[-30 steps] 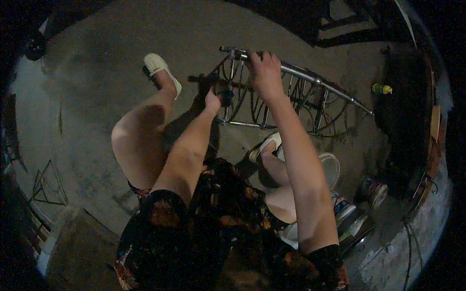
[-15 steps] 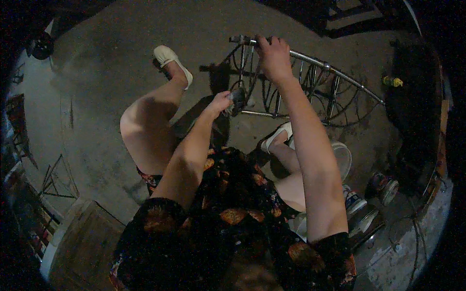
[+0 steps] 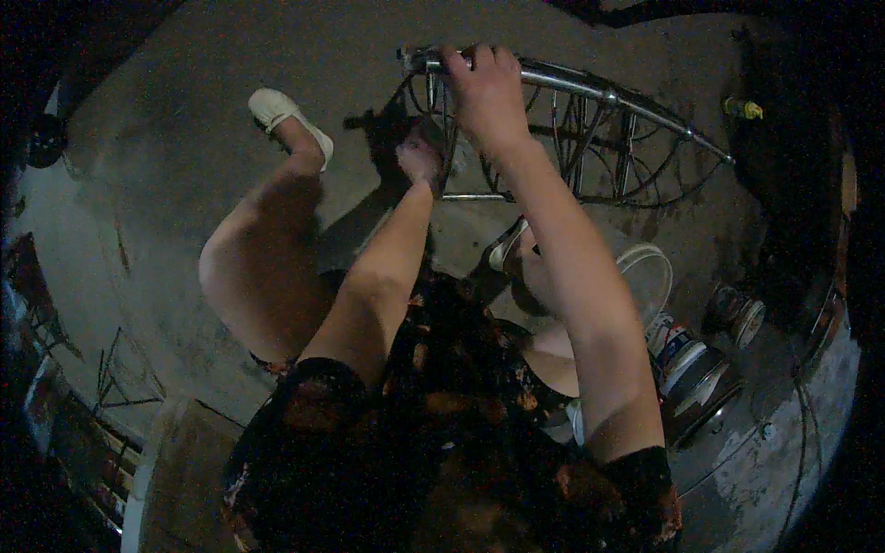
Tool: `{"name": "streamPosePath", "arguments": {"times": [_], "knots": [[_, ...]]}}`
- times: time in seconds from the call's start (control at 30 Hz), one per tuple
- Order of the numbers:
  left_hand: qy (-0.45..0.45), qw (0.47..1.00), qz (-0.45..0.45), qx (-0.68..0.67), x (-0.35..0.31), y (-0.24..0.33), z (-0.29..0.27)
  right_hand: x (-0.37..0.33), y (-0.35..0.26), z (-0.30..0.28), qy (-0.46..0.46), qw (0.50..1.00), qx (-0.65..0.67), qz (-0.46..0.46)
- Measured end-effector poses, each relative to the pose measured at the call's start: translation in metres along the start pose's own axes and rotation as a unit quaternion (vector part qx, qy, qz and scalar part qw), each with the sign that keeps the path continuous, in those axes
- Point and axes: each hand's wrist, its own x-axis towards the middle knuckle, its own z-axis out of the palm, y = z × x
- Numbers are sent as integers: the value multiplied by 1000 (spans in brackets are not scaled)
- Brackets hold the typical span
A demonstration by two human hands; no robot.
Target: The person cleans a small metal frame by hand using a cloth, first wiping the exterior bars and then rinsing and wringing the cloth in a bucket of water before continuing to wipe the frame's surfaces.
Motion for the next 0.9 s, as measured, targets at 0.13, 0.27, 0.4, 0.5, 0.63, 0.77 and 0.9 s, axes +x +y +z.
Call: {"name": "streamPosePath", "arguments": {"times": [0.13,0.27,0.4,0.5,0.63,0.77,0.9], "knots": [[-44,987,-129,-88,-23,12,-22,-9,9,1,3,1000,-11,29],[-203,881,-335,-265,-73,35,-70,-13,4,1,32,998,-24,45],[-267,653,-539,-460,-86,85,-121,-9,1,-4,1,999,-32,29],[-246,598,-554,-525,-102,115,-148,-14,-1,9,38,998,-35,18],[-209,551,-532,-608,-116,133,-162,-4,8,1,27,998,-47,24],[-221,575,-496,-612,-102,140,-174,16,20,0,-16,998,-29,62],[-252,585,-444,-630,-51,137,-157,46,25,5,0,994,-84,76]]}}
